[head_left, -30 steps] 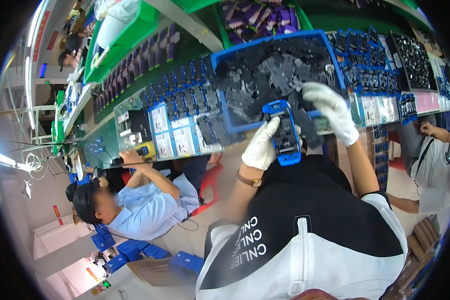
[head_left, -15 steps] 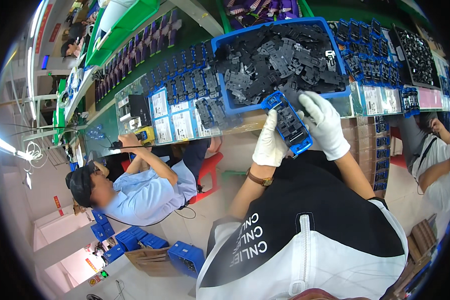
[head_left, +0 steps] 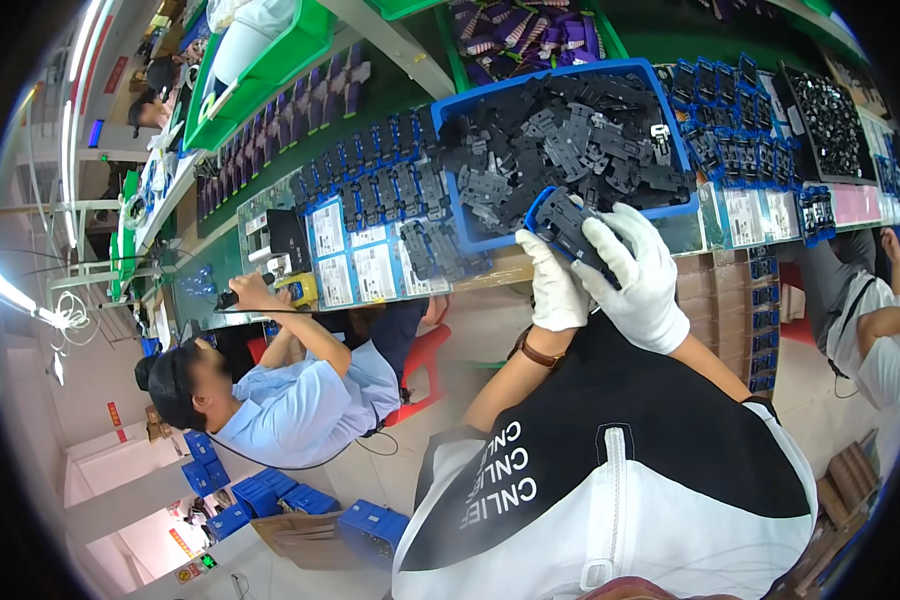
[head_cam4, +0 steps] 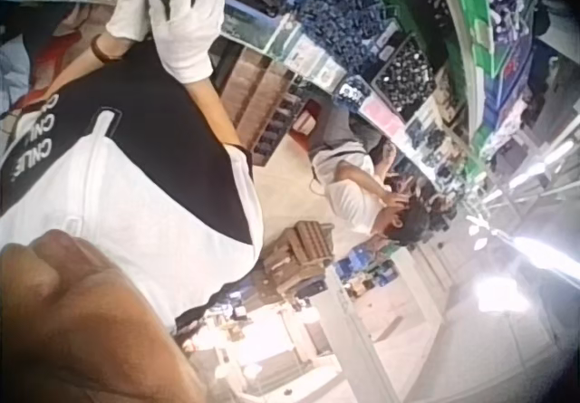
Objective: The worker is manually inserting small black plastic components into blue plastic housings at a factory assembly line.
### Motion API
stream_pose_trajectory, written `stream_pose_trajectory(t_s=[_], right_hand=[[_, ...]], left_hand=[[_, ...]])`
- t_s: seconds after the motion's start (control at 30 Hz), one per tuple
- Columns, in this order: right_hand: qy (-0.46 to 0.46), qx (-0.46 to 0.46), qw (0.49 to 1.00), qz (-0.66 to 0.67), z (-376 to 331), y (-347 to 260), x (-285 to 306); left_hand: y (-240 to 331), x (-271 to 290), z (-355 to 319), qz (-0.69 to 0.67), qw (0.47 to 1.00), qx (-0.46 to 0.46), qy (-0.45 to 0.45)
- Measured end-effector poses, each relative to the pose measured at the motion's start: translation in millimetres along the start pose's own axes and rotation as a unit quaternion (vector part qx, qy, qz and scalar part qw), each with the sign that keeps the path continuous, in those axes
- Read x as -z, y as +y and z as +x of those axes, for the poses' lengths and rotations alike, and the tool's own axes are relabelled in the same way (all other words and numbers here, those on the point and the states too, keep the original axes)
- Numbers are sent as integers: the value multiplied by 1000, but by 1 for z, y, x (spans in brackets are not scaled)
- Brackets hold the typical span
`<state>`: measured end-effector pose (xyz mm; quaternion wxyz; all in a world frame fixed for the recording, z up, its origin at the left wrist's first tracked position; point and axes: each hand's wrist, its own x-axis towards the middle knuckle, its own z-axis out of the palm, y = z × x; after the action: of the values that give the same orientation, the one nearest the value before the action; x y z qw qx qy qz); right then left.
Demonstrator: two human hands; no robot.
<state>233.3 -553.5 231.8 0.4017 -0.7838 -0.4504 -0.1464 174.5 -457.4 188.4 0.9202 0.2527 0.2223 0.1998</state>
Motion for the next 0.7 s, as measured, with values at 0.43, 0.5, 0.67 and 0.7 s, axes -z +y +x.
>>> stream_pose_trajectory(t_s=[0.43,0.5,0.67,0.7], right_hand=[[14,43,999,-11,53,0,-20],[27,50,998,-2,60,-2,-21],[47,67,997,-16,72,-1,-27],[46,68,996,-27,74,0,-28]], left_hand=[[37,-16,35,5,998,-41,-48],[42,-19,39,21,997,-61,-37],[54,-28,49,1,998,-56,-30],[55,-30,51,24,998,-60,1]])
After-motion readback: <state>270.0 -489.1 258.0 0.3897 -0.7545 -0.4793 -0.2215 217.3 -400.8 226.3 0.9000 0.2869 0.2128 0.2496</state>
